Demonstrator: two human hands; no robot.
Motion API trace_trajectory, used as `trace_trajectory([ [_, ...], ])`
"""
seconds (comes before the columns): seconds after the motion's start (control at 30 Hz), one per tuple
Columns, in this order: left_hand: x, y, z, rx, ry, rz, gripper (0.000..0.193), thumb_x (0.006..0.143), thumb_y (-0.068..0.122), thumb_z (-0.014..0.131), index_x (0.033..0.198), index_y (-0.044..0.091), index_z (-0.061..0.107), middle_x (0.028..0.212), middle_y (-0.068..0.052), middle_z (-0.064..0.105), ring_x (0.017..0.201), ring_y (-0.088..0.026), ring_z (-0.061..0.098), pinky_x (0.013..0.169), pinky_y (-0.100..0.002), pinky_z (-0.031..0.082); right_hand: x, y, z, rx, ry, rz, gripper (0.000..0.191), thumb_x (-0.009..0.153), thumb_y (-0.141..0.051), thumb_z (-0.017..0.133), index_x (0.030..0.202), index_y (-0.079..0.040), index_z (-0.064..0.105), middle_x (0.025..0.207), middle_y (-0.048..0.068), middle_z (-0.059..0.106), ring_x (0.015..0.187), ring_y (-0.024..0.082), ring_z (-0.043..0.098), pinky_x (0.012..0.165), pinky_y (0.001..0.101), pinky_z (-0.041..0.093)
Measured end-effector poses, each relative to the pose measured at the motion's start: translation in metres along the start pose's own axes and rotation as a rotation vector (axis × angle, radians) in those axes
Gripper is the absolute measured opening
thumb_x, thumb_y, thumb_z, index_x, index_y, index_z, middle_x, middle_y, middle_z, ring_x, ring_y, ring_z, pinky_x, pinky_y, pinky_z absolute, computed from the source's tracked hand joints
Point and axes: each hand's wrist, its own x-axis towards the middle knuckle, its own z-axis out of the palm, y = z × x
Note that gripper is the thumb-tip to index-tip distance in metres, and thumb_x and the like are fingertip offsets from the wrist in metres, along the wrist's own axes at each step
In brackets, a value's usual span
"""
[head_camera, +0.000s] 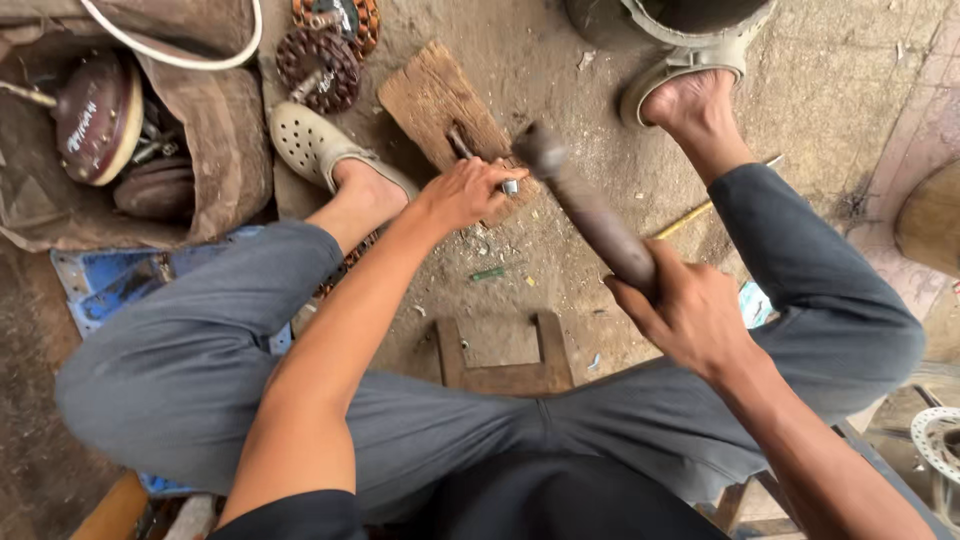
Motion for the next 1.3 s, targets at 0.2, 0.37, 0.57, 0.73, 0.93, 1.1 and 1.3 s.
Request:
trace_trajectory([
  [0.2,0.0,0.008,-0.016,0.006,-0.103,-0.116,0.036,0.099,0.005,0.053,0.127,0.013,0.074,0.107,-0.024,0.073,0.094,-0.037,0.073,0.088,-0.046,0.059,0.01,-0.012,-0.002,-0.171,-0.185,-0.017,0.039,0.09,-0.037,0.075,0.102,-0.005,0.058,0.062,0.017,0.069,0.06,0.041,0.067,0.054,0.0516,0.05],
  [0.37,-0.01,-0.005,-0.013,-0.1,0.147,0.062,0.04,0.092,-0.004,0.052,0.125,0.007,0.072,0.127,-0.019,0.072,0.105,-0.034,0.074,0.094,-0.041,0.059,-0.014,-0.008,-0.016,0.091,-0.03,0.089,0.032,0.085,-0.028,0.076,0.103,-0.005,0.062,0.058,0.014,0.066,0.05,0.025,0.066,0.05,0.0388,0.05],
  [0.57,-0.004,-0.016,-0.041,-0.23,0.36,-0.301,0.045,0.095,-0.003,0.057,0.139,0.001,0.064,0.122,-0.022,0.071,0.101,-0.035,0.074,0.091,-0.039,0.059,-0.047,0.02,-0.008,0.642,0.105,0.389,0.025,0.094,-0.023,0.067,0.098,0.001,0.06,0.068,0.007,0.066,0.057,0.015,0.063,0.054,0.0322,0.05],
  [0.73,0.016,-0.009,-0.068,-0.276,0.573,-0.153,0.039,0.101,0.002,0.061,0.14,-0.003,0.061,0.125,-0.018,0.073,0.109,-0.029,0.077,0.093,-0.035,0.063,-0.065,0.055,0.015,0.757,0.054,0.663,0.026,0.098,-0.024,0.063,0.097,0.002,0.06,0.067,0.01,0.064,0.054,0.017,0.061,0.053,0.0329,0.049],
  [0.93,0.062,0.028,-0.008,-0.295,0.477,-0.332,0.031,0.099,0.013,0.063,0.127,0.002,0.07,0.111,-0.015,0.079,0.093,-0.024,0.079,0.084,-0.036,0.062,-0.074,0.083,0.035,0.882,-0.009,0.758,0.027,0.097,-0.025,0.064,0.097,0.001,0.058,0.065,0.009,0.063,0.053,0.017,0.06,0.052,0.0327,0.048],
  [1.1,0.143,0.056,0.064,-0.225,0.235,-0.548,0.032,0.088,0.017,0.073,0.115,0.001,0.072,0.107,-0.019,0.076,0.097,-0.035,0.074,0.081,-0.043,0.058,-0.061,0.09,0.038,0.921,-0.115,0.752,0.026,0.094,-0.024,0.066,0.093,0.001,0.06,0.063,0.007,0.064,0.051,0.015,0.061,0.05,0.0324,0.05],
  [1.3,0.2,0.037,0.122,0.038,0.039,-0.665,0.036,0.089,0.023,0.074,0.115,-0.002,0.066,0.109,-0.023,0.071,0.099,-0.037,0.071,0.078,-0.046,0.059,-0.032,0.091,0.035,0.961,-0.2,0.83,0.028,0.092,-0.026,0.067,0.095,0.001,0.059,0.06,0.007,0.061,0.049,0.015,0.061,0.048,0.0323,0.05],
])
